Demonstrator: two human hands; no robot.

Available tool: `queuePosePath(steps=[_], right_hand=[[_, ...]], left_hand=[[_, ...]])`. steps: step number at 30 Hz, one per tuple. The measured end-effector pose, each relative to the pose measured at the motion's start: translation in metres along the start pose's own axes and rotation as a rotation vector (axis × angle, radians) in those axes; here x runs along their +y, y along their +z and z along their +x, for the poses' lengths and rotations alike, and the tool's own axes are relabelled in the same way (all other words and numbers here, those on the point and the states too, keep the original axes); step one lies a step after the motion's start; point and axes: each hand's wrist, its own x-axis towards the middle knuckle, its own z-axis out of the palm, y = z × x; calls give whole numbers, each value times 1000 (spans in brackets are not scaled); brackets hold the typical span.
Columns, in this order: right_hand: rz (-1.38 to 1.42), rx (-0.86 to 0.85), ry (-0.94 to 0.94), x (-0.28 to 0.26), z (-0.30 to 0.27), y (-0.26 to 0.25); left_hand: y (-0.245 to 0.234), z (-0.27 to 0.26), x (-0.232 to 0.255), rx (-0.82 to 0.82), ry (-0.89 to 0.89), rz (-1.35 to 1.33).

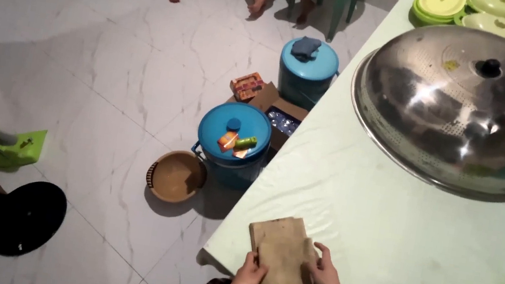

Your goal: A person is wiping a table surface with a cloth, including folding and refolding the cloth.

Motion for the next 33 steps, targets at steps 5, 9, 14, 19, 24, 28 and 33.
queuePosePath(steps=[5,9,14,19,24,28,33], right_hand=[[-78,93,-89,24,22,4],[-71,99,-76,29,33,5],[-253,413,-577,53,17,28],[-525,421,-1083,24,-17,4],[-918,16,-1008,35,-27,-15],[-1182,-159,-832,21,-25,-30],[-1129,-196,-910,26,-3,-37]], left_hand=[[2,8,-26,3,337,68],[-4,12,-25,-51,304,4],[-23,-27,-29,-162,461,-17],[-49,-77,33,-86,680,912],[-42,-83,37,-300,830,1213],[-41,-49,11,-138,969,1236],[-42,-48,8,-54,941,1095]])
